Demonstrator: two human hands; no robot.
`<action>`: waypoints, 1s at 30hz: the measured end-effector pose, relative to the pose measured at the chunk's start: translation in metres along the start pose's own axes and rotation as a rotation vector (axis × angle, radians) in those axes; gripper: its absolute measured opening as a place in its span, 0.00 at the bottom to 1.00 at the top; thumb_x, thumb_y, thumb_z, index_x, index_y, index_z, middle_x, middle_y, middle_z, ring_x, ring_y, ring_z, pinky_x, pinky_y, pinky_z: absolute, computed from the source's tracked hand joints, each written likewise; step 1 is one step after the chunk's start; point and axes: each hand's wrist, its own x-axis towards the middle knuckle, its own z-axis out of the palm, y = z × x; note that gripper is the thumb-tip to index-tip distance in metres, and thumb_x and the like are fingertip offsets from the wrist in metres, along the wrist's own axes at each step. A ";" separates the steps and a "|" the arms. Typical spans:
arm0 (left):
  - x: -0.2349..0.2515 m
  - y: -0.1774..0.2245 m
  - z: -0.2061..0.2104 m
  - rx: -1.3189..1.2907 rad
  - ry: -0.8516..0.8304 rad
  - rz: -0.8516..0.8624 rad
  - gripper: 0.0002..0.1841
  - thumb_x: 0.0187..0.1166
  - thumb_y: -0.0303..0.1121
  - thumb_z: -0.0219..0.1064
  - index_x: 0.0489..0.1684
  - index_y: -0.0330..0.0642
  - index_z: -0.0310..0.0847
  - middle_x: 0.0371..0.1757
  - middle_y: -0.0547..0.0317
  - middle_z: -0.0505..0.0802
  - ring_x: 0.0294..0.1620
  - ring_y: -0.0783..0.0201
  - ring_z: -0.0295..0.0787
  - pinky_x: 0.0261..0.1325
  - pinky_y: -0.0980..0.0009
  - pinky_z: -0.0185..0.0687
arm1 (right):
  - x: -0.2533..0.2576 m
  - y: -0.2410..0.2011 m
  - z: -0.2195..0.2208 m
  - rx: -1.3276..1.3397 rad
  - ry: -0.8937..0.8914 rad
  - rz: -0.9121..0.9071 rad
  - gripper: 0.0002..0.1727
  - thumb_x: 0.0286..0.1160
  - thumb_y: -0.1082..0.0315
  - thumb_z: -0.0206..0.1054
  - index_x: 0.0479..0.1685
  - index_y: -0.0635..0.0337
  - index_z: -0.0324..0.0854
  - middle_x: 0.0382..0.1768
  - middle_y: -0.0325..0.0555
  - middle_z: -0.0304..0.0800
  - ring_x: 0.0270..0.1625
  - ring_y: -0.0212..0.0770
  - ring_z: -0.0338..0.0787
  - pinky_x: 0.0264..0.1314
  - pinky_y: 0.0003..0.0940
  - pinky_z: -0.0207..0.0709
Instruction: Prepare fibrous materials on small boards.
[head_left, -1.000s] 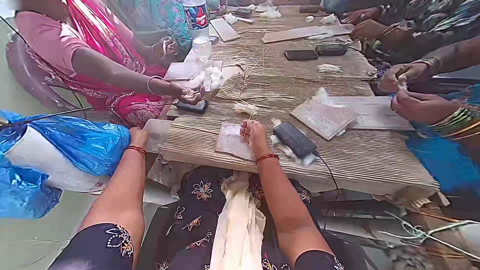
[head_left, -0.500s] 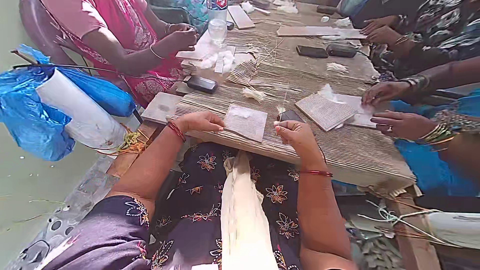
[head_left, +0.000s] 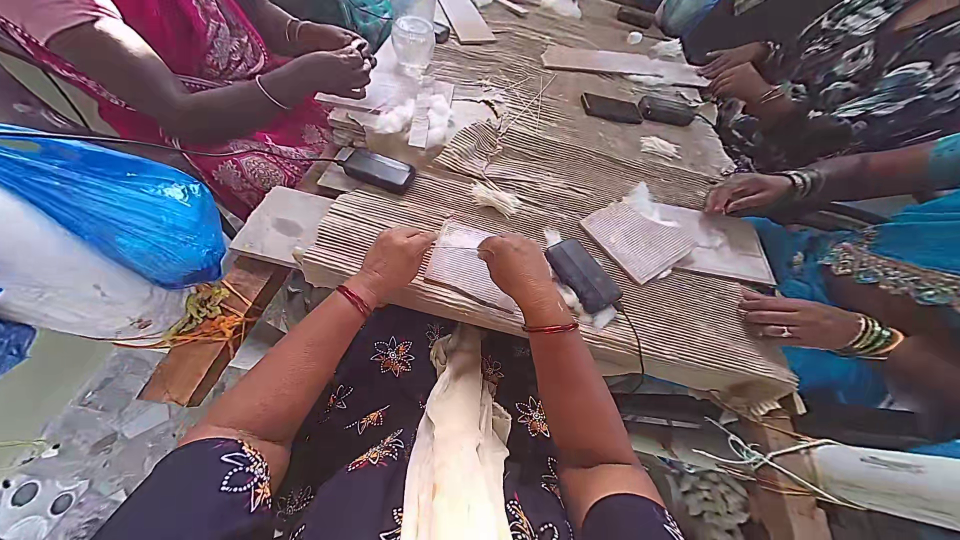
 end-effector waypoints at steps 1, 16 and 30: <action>0.000 -0.005 -0.001 -0.041 -0.040 -0.043 0.16 0.84 0.20 0.58 0.61 0.30 0.90 0.45 0.31 0.94 0.48 0.32 0.93 0.59 0.39 0.84 | 0.005 0.006 0.000 0.040 -0.005 0.029 0.14 0.86 0.68 0.61 0.56 0.61 0.91 0.54 0.62 0.93 0.62 0.64 0.90 0.63 0.67 0.77; 0.002 -0.046 0.007 -0.104 -0.057 -0.163 0.15 0.82 0.22 0.61 0.61 0.29 0.89 0.52 0.31 0.93 0.57 0.34 0.91 0.68 0.43 0.81 | 0.027 0.032 0.035 0.275 0.137 0.148 0.11 0.84 0.71 0.63 0.52 0.62 0.92 0.52 0.58 0.93 0.58 0.56 0.92 0.63 0.58 0.80; 0.007 0.006 -0.010 -0.309 0.324 -0.404 0.23 0.87 0.34 0.61 0.73 0.24 0.77 0.71 0.30 0.84 0.73 0.41 0.82 0.76 0.51 0.76 | -0.001 -0.010 0.036 0.802 0.379 0.297 0.09 0.83 0.68 0.66 0.49 0.64 0.87 0.38 0.43 0.91 0.34 0.30 0.85 0.43 0.31 0.79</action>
